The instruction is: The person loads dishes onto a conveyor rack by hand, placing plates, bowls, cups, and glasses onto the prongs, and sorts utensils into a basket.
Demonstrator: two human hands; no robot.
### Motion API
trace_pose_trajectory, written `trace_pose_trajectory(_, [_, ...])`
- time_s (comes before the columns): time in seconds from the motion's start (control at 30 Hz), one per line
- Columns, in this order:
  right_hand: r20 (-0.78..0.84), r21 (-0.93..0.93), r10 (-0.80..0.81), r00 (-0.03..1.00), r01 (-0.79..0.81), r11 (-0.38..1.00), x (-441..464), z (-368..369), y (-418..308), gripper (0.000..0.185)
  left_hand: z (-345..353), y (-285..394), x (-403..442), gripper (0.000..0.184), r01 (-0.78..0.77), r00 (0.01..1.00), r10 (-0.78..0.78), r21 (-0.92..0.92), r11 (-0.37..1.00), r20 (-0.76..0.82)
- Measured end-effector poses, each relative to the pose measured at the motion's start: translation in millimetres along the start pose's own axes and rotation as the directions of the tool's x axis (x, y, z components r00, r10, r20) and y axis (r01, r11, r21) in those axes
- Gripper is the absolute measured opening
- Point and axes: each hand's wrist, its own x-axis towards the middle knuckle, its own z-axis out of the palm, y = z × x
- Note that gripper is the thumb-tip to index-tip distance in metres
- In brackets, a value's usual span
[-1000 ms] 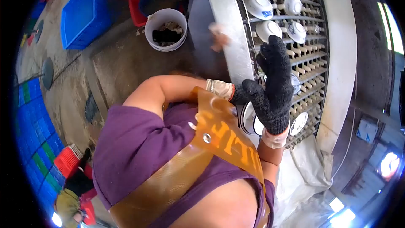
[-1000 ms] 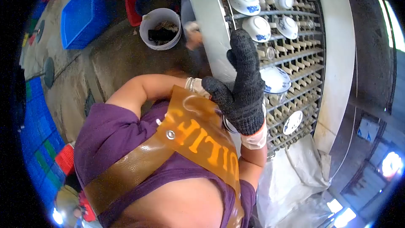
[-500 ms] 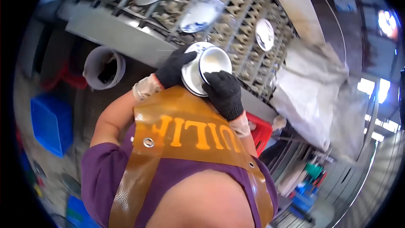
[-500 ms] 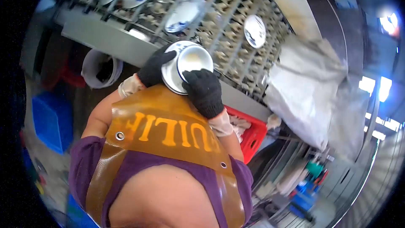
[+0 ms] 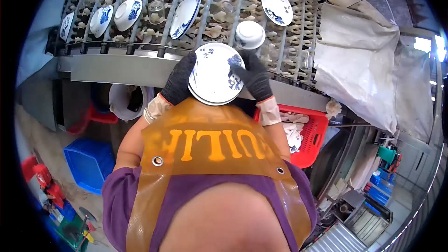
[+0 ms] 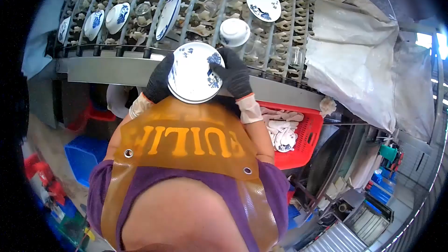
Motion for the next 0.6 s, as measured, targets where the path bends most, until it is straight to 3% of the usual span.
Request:
trace_pose_trajectory(0.07, [0.029, 0.033, 0.085, 0.996, -0.086, 0.996, 3, 5, 10, 0.029, 2, -3, 6, 0.044, -0.010, 1.000, 0.009, 0.036, 0.999, 0.008])
trace_pose_trajectory(0.17, [0.049, -0.031, 0.088, 0.995, -0.087, 0.996, 22, -17, -7, 0.025, 10, 8, 8, 0.041, -0.040, 0.999, 0.038, 0.139, 0.990, 0.021])
trace_pose_trajectory(0.2, [0.057, -0.005, 0.022, 0.998, -0.022, 1.000, 30, -25, -13, 0.022, 13, 13, 8, 0.040, -0.049, 0.999, 0.045, 0.174, 0.984, 0.025])
trace_pose_trajectory(0.23, [0.060, -0.155, 0.015, 0.998, -0.005, 0.988, 41, -35, -33, 0.023, 17, 19, 8, 0.039, -0.055, 0.998, 0.050, 0.207, 0.977, 0.029])
trace_pose_trajectory(0.27, [0.068, -0.218, -0.041, 0.997, 0.055, 0.974, 55, -43, -38, 0.021, 49, 55, 13, 0.038, 0.137, 0.986, -0.159, -0.341, 0.930, -0.039])
trace_pose_trajectory(0.33, [0.046, -0.322, -0.227, 0.973, 0.229, 0.919, 87, -56, -38, 0.020, 49, 56, 20, 0.037, 0.126, 0.989, -0.144, -0.324, 0.937, -0.032])
trace_pose_trajectory(0.37, [0.058, -0.460, -0.295, 0.954, 0.288, 0.840, 102, -69, -42, 0.019, 49, 57, 23, 0.037, 0.120, 0.990, -0.136, -0.310, 0.943, -0.029])
trace_pose_trajectory(0.4, [-0.053, -0.471, -0.308, 0.950, 0.248, 0.847, 119, -78, -39, 0.020, 58, 78, 21, 0.036, 0.202, 0.968, -0.246, -0.417, 0.886, -0.054])
trace_pose_trajectory(0.43, [-0.162, -0.474, -0.314, 0.936, 0.205, 0.856, 137, -85, -38, 0.021, 57, 75, 22, 0.036, 0.188, 0.969, -0.236, -0.419, 0.888, -0.066])
trace_pose_trajectory(0.5, [-0.225, -0.637, -0.314, 0.922, 0.105, 0.764, 174, -103, -43, 0.025, 53, 63, 24, 0.037, 0.207, 0.928, -0.363, -0.694, 0.689, -0.083])
trace_pose_trajectory(0.57, [-0.215, -0.645, -0.453, 0.865, 0.223, 0.731, 208, -110, -33, 0.030, 56, 71, 24, 0.039, 0.223, 0.920, -0.388, -0.747, 0.626, -0.051])
trace_pose_trajectory(0.6, [-0.210, -0.426, -0.315, 0.925, 0.203, 0.881, 230, -110, -11, 0.033, 58, 75, 25, 0.038, 0.240, 0.916, -0.401, -0.803, 0.546, 0.002])
